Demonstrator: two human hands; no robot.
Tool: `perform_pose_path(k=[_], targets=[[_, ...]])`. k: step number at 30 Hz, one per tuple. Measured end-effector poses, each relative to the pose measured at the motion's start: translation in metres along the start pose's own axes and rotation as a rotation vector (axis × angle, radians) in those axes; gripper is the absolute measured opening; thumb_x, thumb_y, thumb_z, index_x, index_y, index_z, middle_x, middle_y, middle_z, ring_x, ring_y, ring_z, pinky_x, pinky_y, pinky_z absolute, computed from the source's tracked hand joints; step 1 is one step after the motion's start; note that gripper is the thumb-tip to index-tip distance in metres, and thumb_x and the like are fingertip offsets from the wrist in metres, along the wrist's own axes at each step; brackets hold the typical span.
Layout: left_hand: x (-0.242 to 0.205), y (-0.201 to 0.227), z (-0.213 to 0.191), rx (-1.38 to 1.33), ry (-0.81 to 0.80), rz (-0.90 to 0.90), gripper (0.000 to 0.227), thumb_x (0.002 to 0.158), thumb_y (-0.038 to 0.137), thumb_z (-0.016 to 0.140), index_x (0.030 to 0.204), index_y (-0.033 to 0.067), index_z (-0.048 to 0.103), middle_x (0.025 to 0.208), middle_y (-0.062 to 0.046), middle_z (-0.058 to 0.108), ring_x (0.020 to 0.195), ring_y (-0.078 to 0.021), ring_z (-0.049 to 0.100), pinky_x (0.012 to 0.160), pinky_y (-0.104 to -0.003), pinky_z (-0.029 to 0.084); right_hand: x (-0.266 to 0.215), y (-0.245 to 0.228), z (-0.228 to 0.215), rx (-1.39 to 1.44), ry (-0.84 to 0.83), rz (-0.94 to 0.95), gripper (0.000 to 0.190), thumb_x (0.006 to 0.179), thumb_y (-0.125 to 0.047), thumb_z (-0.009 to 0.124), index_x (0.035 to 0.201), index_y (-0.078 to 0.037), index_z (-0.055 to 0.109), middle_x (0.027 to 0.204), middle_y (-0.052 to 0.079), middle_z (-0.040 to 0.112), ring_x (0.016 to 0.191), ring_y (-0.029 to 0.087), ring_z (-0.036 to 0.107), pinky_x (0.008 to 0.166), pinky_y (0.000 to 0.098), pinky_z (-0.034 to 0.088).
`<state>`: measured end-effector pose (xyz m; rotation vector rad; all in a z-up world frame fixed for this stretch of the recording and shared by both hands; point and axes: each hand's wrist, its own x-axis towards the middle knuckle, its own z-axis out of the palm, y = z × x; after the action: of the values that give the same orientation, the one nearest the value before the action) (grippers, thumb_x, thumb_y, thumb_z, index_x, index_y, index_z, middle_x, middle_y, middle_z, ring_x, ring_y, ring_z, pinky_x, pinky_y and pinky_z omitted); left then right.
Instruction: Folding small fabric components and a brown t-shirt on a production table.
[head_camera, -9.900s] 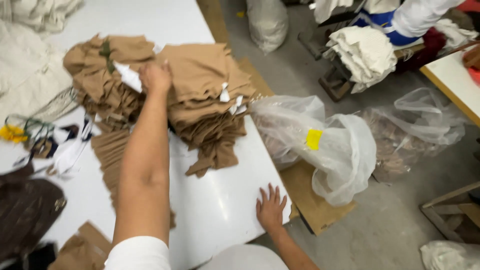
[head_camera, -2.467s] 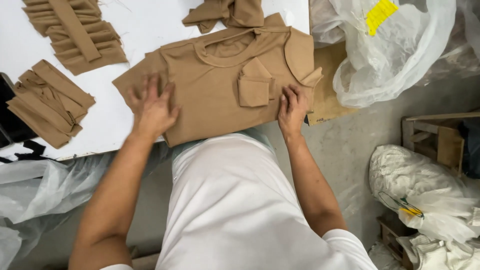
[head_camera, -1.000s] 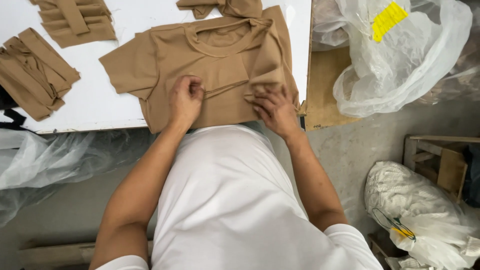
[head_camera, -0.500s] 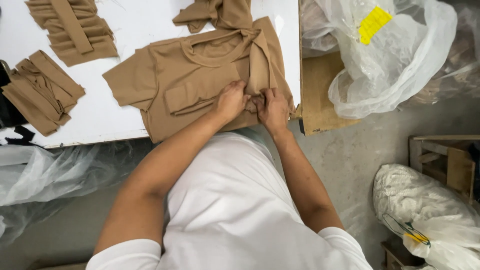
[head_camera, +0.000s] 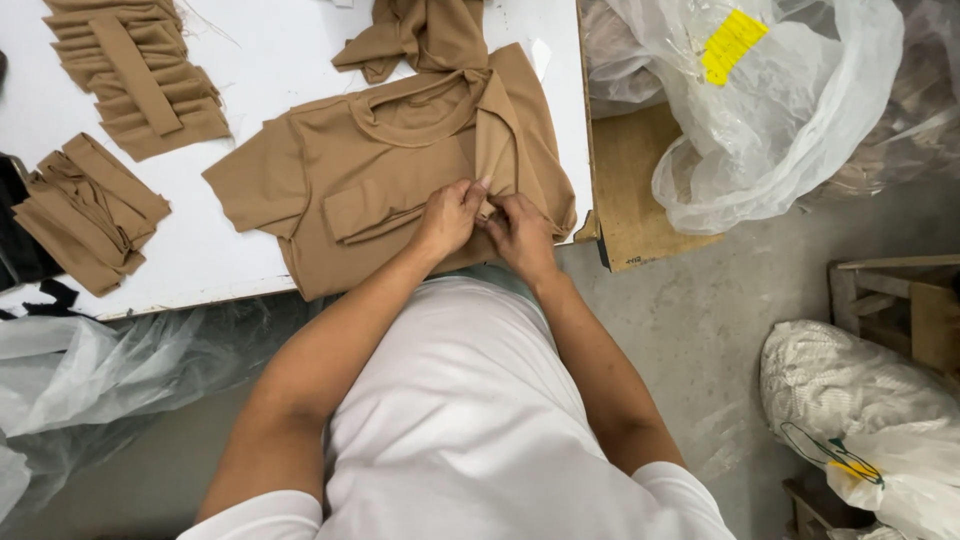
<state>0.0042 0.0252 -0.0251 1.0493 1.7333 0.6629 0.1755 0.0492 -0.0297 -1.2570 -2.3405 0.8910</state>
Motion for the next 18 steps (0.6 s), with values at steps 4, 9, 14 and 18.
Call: perform_pose_path(k=[4, 9, 14, 18], targets=[[-0.002, 0.007, -0.011, -0.041, -0.004, 0.079, 0.05, 0.099, 0.051, 0.064, 0.081, 0.0042, 0.06, 0.086, -0.023, 0.067, 0.092, -0.0437, 0.069, 0.08, -0.051, 0.053, -0.002, 0.021, 0.006, 0.353, 0.06, 0.092, 0.012, 0.094, -0.01, 0.074, 0.105, -0.008, 0.077, 0.093, 0.013, 0.073, 0.093, 0.035, 0.073, 0.079, 0.0439, 0.058], [-0.016, 0.023, -0.008, -0.084, -0.089, 0.081, 0.046, 0.079, 0.037, 0.088, 0.096, 0.0059, 0.058, 0.095, -0.018, 0.07, 0.101, -0.0409, 0.069, 0.086, -0.051, 0.053, -0.01, 0.046, 0.002, 0.765, 0.053, 0.287, 0.017, 0.102, -0.004, 0.062, 0.109, -0.003, 0.077, 0.097, 0.013, 0.077, 0.096, 0.021, 0.07, 0.087, 0.0421, 0.056], [-0.002, 0.024, 0.005, -0.104, 0.068, 0.078, 0.016, 0.087, 0.029, 0.079, 0.095, 0.0171, 0.073, 0.086, -0.004, 0.073, 0.085, -0.0216, 0.072, 0.074, -0.035, 0.055, -0.009, 0.056, -0.013, 1.244, 0.256, 0.489, 0.012, 0.102, -0.008, 0.063, 0.105, -0.003, 0.074, 0.091, 0.012, 0.074, 0.086, 0.022, 0.074, 0.085, 0.0357, 0.059], [0.001, 0.038, 0.012, -0.154, 0.056, 0.071, 0.014, 0.085, 0.029, 0.079, 0.093, 0.0181, 0.073, 0.092, 0.001, 0.077, 0.087, -0.0153, 0.073, 0.078, -0.03, 0.056, -0.006, 0.06, -0.03, 1.299, 0.238, 0.453, 0.018, 0.103, -0.01, 0.061, 0.113, -0.001, 0.073, 0.099, 0.015, 0.076, 0.095, 0.025, 0.076, 0.091, 0.0378, 0.06]])
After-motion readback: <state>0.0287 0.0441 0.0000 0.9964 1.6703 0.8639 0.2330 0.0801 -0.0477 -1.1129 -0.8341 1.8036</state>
